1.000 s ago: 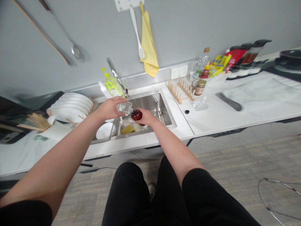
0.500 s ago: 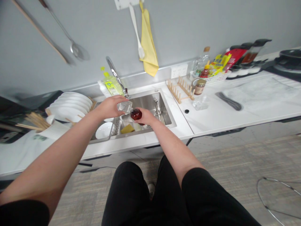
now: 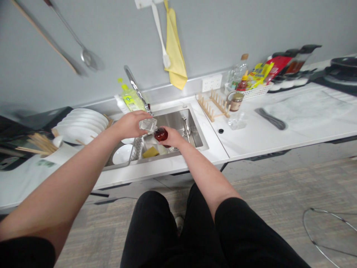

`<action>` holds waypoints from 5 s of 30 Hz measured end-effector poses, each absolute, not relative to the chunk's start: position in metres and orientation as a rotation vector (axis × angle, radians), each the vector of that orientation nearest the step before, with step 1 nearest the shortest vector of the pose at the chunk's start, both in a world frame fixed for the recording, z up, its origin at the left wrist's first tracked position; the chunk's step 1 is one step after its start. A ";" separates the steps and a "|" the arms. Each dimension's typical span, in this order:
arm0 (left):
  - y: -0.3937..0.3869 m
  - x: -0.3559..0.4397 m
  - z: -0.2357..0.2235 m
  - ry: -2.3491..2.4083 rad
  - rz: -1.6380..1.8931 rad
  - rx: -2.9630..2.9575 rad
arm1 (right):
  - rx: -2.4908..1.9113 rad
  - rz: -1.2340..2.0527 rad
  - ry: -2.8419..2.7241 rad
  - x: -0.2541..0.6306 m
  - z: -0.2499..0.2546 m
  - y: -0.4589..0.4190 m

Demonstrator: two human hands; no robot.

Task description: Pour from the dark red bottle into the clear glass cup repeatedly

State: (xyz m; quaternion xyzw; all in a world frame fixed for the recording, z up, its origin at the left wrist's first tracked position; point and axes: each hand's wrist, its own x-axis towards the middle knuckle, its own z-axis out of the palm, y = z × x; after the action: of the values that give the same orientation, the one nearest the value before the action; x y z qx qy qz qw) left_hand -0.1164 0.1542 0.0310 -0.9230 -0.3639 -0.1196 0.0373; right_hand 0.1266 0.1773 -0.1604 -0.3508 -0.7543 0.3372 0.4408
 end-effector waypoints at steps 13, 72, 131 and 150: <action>0.157 -0.111 0.036 -1.093 -0.326 -2.845 | -0.885 0.827 -1.867 0.126 -0.159 0.177; 0.150 -0.084 0.067 -1.036 -0.026 -2.846 | -0.888 0.836 -1.869 0.128 -0.158 0.176; 0.133 -0.144 -0.087 -1.961 -2.300 -2.511 | -0.812 0.895 -1.868 0.123 -0.162 0.176; 0.020 -0.176 -0.139 -1.951 -2.500 -2.195 | -0.860 0.793 -1.733 0.129 -0.141 0.160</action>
State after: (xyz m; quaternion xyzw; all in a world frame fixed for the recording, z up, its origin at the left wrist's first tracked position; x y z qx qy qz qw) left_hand -0.1761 0.0197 -0.1390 -0.5332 -0.4738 -0.6072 -0.3500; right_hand 0.1294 0.1604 -0.1415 -0.3558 -0.7170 0.3280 0.5017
